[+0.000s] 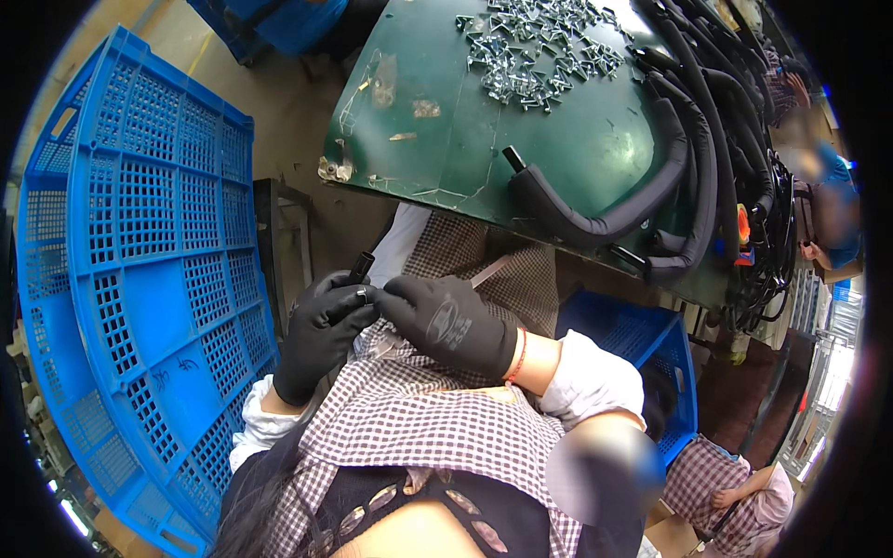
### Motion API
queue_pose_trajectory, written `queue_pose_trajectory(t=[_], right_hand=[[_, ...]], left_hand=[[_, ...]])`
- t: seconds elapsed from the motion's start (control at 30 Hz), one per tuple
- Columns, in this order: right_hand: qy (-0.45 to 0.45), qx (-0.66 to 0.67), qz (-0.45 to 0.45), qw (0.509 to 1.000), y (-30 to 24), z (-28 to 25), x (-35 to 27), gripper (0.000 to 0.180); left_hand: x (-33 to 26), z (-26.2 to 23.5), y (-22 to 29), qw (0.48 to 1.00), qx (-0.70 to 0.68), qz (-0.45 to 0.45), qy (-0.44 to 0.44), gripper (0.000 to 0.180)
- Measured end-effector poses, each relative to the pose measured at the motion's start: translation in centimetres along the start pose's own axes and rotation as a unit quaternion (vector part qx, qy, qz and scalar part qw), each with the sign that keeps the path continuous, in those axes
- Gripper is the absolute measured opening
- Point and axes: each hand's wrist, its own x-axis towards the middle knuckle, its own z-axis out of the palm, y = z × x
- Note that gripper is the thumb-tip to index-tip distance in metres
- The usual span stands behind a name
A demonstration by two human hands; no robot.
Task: The person picks small metal clips from a green table and attaches them to the ends of black rubber hoses. The person repeatedly picks a hose, secures a clip, and places the hose into a blue crate. Other workers are visible in the background performing similar tasks.
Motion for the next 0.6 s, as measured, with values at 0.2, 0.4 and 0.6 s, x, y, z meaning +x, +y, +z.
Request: queue_pose_trajectory(t=[0.2,0.4,0.6], right_hand=[[-0.074,0.29,0.27,0.915,0.2,-0.8,0.8,0.045],[-0.064,0.308,0.281,0.907,0.8,-0.8,0.0,0.045],[-0.026,0.39,0.289,0.874,2.1,-2.1,-1.2,0.029]], left_hand=[[-0.7,1.8,-1.3,0.973,0.189,0.121,0.048,0.029],[-0.4,2.8,-1.4,0.928,0.312,0.196,0.058,0.03],[-0.4,3.5,-1.5,0.932,0.269,0.231,0.075,0.03]])
